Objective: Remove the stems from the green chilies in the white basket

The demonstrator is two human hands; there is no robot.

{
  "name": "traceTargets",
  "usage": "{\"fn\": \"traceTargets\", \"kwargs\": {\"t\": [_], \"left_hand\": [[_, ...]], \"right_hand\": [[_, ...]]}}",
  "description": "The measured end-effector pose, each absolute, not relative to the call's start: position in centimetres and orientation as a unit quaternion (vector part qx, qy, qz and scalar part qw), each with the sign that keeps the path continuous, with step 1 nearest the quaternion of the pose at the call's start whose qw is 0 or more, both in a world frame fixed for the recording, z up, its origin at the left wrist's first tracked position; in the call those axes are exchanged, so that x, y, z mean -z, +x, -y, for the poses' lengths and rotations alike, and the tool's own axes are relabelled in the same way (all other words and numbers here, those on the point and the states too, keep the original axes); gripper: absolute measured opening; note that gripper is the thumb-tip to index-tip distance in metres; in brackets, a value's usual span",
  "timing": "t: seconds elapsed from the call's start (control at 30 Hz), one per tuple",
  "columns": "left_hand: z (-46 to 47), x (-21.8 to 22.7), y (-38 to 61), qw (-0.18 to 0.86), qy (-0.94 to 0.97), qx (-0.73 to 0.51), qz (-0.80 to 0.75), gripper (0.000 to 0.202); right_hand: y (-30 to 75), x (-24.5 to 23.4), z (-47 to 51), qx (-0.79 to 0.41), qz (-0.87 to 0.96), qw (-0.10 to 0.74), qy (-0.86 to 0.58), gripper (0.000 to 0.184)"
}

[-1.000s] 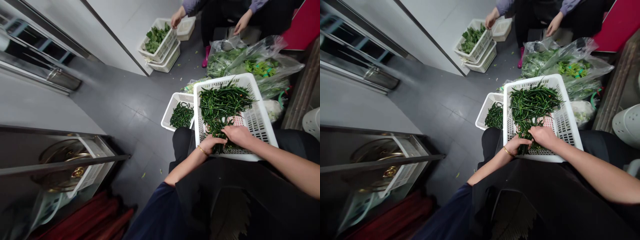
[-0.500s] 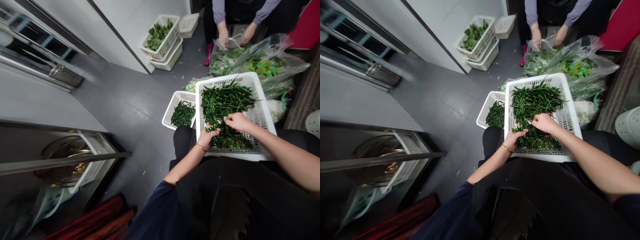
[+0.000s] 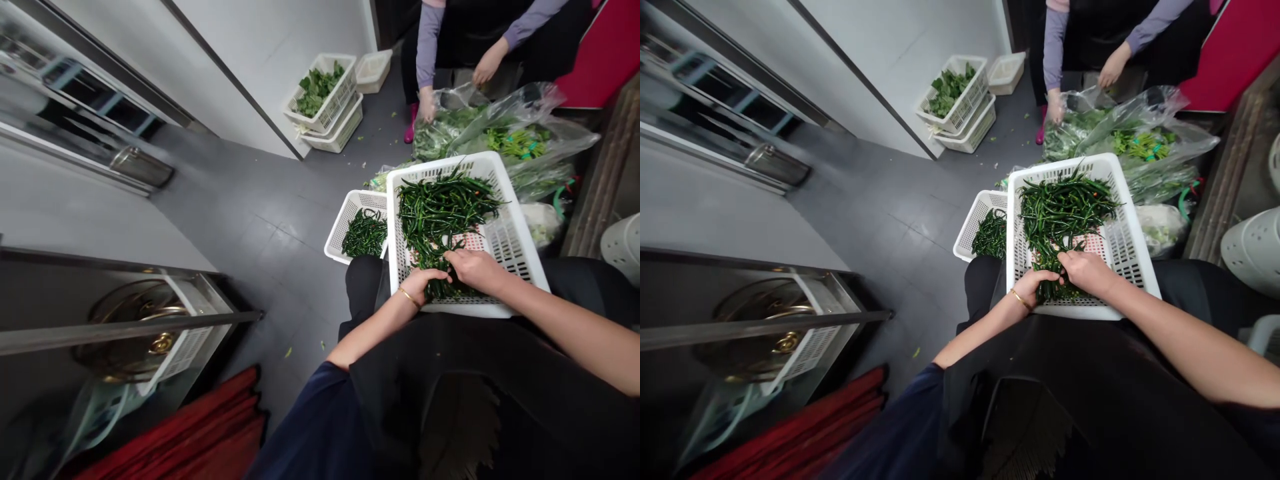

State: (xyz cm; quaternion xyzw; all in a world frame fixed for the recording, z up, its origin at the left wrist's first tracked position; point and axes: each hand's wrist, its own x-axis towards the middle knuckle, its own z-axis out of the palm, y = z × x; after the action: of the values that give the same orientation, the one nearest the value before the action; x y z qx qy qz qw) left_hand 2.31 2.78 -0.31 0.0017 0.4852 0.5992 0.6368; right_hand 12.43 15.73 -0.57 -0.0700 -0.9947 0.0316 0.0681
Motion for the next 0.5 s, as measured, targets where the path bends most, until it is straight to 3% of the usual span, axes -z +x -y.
{"fn": "traceTargets", "kwargs": {"t": [0.1, 0.17, 0.37, 0.5], "left_hand": [[-2.8, 0.4, 2.5, 0.628, 0.007, -0.602, -0.494, 0.020], [-2.7, 0.3, 2.5, 0.630, 0.026, -0.602, -0.490, 0.021], [-2.2, -0.8, 1.7, 0.642, 0.172, -0.583, -0.468, 0.032], [-1.7, -1.7, 1.1, 0.680, 0.227, -0.554, -0.424, 0.035]], "right_hand": [[11.9, 0.2, -15.5, -0.046, 0.997, 0.013, -0.064, 0.022], [11.8, -0.3, -15.6, -0.123, 0.988, 0.006, -0.089, 0.022], [13.0, -1.9, -15.9, -0.663, 0.707, 0.069, -0.236, 0.030], [14.2, -2.4, -14.6, -0.800, 0.545, 0.072, -0.241, 0.031]]}}
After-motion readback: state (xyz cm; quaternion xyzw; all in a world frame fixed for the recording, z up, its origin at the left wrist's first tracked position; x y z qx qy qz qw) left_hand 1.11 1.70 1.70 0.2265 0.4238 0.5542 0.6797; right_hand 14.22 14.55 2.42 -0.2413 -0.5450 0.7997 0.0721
